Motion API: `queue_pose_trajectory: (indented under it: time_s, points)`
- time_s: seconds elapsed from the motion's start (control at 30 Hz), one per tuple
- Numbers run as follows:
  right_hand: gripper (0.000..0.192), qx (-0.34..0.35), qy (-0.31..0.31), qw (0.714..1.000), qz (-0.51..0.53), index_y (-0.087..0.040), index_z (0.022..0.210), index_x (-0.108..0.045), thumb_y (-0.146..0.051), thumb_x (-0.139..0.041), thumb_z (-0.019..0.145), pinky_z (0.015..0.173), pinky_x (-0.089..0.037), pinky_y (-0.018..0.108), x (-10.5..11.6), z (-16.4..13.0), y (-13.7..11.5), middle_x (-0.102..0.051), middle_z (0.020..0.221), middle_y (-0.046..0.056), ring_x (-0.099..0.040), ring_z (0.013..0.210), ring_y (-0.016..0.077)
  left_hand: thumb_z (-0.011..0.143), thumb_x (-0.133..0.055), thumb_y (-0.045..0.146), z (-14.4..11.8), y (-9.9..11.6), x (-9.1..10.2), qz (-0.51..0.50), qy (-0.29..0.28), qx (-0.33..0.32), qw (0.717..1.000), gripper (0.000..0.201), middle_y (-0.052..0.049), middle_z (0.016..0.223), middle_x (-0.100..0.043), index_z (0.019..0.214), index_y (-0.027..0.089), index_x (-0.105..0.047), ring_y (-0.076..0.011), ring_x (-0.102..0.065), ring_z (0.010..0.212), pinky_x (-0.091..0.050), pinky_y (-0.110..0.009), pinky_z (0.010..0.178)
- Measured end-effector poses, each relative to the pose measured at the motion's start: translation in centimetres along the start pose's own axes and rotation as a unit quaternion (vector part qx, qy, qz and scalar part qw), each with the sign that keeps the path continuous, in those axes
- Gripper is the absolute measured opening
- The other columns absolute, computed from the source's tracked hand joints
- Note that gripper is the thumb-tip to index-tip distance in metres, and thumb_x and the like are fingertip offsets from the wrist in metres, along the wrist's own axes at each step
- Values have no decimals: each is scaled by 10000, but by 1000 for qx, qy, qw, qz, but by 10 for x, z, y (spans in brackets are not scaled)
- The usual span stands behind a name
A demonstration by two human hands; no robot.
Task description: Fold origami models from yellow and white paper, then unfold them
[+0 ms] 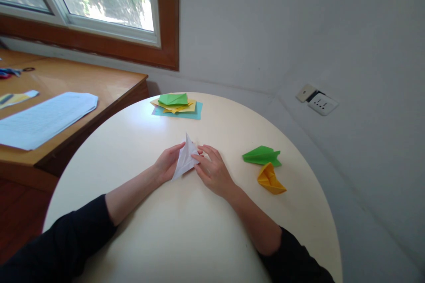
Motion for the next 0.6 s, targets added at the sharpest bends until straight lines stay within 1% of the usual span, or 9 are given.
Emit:
queue_pose_trajectory:
  time_s: [0.13,0.3,0.5,0.6]
  points:
    - [262,-12,-7,1000,6,-223,1059,-590,-199,-494,817,935,-406,435,-1,0,2,-522,1163,103,-438,1130,231,807,-451,281,-1,-1,2,-20,20,-1,1000,285,-102,888,-664,1007,129,-587,-212,-635,812,-488,-372,770]
    - [237,-12,0,1000,27,-233,1023,-592,-182,-489,816,916,-410,430,1,1,1,-545,1100,89,-459,1094,220,796,-487,290,0,1,5,-3,28,-13,1000,269,-87,882,-664,991,141,-599,-202,-634,784,-485,-356,763]
    - [136,-28,35,998,44,-225,855,-611,-161,-500,808,771,-471,362,6,0,2,-581,880,61,-519,888,194,794,-505,308,0,-1,10,-13,57,0,998,270,-93,856,-672,984,141,-598,-219,-639,800,-487,-368,776]
    - [114,-18,32,998,46,-219,847,-606,-169,-513,804,738,-476,346,6,-1,0,-578,847,56,-520,842,189,802,-512,305,-2,-2,11,-26,77,3,997,252,-85,852,-671,985,151,-590,-206,-641,792,-496,-349,756]
Point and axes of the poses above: each hand's wrist, its own z-axis towards the middle knuckle, its own x-axis out of the back of the hand, y = z × x, the point moved 8 cm from there along z, towards the middle knuckle
